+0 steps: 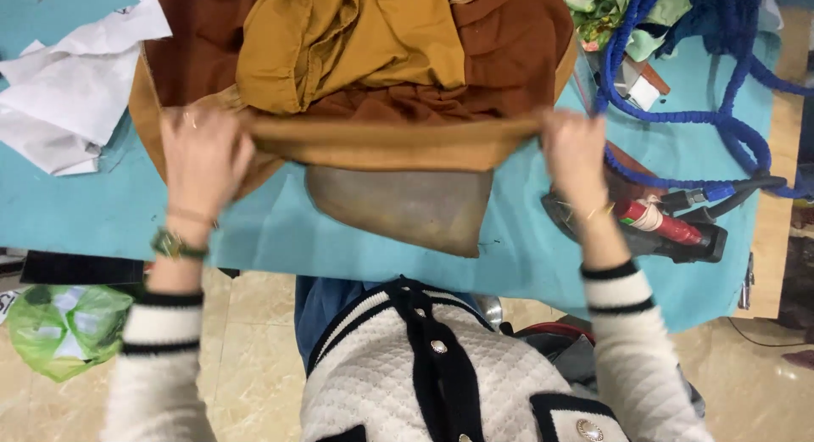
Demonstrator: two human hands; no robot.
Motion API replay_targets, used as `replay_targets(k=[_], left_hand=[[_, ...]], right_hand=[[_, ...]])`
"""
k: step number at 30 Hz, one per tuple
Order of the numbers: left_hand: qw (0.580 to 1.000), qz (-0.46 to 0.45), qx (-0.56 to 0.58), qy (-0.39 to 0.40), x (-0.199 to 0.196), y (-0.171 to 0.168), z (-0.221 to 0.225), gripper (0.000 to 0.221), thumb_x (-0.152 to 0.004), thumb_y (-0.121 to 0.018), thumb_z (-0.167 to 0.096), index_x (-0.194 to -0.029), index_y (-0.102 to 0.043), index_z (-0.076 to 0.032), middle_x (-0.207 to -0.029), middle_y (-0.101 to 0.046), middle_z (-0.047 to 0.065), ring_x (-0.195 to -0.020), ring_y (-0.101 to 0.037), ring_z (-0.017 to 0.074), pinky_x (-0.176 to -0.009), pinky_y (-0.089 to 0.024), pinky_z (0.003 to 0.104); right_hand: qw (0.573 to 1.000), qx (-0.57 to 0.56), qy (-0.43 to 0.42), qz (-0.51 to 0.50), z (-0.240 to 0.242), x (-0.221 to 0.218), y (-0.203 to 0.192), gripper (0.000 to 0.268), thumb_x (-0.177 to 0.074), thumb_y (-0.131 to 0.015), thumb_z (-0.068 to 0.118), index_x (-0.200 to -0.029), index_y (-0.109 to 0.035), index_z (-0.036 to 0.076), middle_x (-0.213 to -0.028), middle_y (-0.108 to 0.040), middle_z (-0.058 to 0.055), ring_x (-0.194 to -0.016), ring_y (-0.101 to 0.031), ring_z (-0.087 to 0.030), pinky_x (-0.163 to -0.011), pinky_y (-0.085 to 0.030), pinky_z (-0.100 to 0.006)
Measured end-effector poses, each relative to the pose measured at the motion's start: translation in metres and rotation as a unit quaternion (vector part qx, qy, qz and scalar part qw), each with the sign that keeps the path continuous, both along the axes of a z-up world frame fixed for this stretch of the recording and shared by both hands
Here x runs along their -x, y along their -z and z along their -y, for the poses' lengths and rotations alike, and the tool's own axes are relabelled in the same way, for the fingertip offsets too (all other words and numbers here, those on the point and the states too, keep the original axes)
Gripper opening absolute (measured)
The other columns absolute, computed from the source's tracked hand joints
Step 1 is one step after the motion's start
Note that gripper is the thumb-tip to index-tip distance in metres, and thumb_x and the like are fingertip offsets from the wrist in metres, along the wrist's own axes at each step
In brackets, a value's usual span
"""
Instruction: Ironing a brown garment on an ironing board using a steam iron and a white pressing cloth.
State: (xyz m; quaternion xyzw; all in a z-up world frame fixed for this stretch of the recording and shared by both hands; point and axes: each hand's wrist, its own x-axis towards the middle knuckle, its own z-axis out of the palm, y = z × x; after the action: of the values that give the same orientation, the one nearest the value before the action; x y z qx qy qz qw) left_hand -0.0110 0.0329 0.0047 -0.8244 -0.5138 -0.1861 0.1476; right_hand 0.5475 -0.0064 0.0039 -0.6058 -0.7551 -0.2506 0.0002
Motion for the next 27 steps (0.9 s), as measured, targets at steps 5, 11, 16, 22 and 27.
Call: replay_targets(k=[5,11,16,22,27], left_hand=[[0.990,0.139,-0.020,0.032,-0.012,-0.073,-0.076,0.012,-0.107,-0.057,0.004,-0.101,-0.046,0.002,-0.081,-0.046,0.021,-0.071,-0.046,0.0411,-0.064,-0.034,0.049],[0.946,0.077,-0.289,0.127,-0.012,-0.087,-0.035,0.027,-0.100,-0.053,0.003,-0.111,-0.076,-0.003,-0.094,-0.070,0.015,-0.079,-0.059,0.0335,-0.075,-0.047,0.046],[0.973,0.023,-0.181,0.143,-0.001,0.019,0.033,0.014,-0.101,-0.068,-0.010,-0.088,-0.069,-0.016,-0.103,-0.072,0.006,-0.072,-0.056,0.0229,-0.073,-0.045,0.038],[0.990,0.055,-0.089,0.095,-0.006,0.054,0.074,0.011,-0.091,-0.071,-0.006,-0.090,-0.069,-0.017,-0.106,-0.070,-0.001,-0.077,-0.059,0.0188,-0.077,-0.048,0.035],[0.995,0.071,-0.043,0.054,-0.027,0.030,0.084,0.019,-0.082,-0.076,-0.007,-0.096,-0.069,-0.018,-0.111,-0.067,0.000,-0.091,-0.058,0.0218,-0.088,-0.045,0.038]], right_hand=[[0.951,-0.093,-0.019,-0.293,-0.100,-0.037,-0.079,0.026,-0.088,-0.050,-0.011,-0.101,-0.067,0.004,-0.071,-0.053,-0.012,-0.063,-0.046,-0.029,-0.058,-0.033,-0.049],[0.846,-0.198,-0.121,-0.480,-0.027,0.029,-0.107,0.070,-0.084,-0.036,-0.030,-0.145,-0.060,-0.005,-0.155,-0.046,-0.019,-0.149,-0.041,-0.033,-0.130,-0.030,-0.049],[0.895,-0.047,-0.019,-0.443,0.065,0.028,-0.002,0.061,-0.087,-0.043,-0.028,-0.139,-0.064,-0.005,-0.155,-0.043,-0.030,-0.138,-0.043,-0.053,-0.116,-0.035,-0.061],[0.891,0.047,0.082,-0.444,0.099,0.039,0.035,0.051,-0.094,-0.052,-0.016,-0.140,-0.064,0.005,-0.158,-0.045,-0.019,-0.139,-0.048,-0.040,-0.117,-0.040,-0.050],[0.898,0.153,0.184,-0.368,0.105,0.058,0.009,0.068,-0.097,-0.061,-0.005,-0.159,-0.044,0.020,-0.167,-0.024,-0.017,-0.133,-0.051,-0.047,-0.109,-0.047,-0.060]])
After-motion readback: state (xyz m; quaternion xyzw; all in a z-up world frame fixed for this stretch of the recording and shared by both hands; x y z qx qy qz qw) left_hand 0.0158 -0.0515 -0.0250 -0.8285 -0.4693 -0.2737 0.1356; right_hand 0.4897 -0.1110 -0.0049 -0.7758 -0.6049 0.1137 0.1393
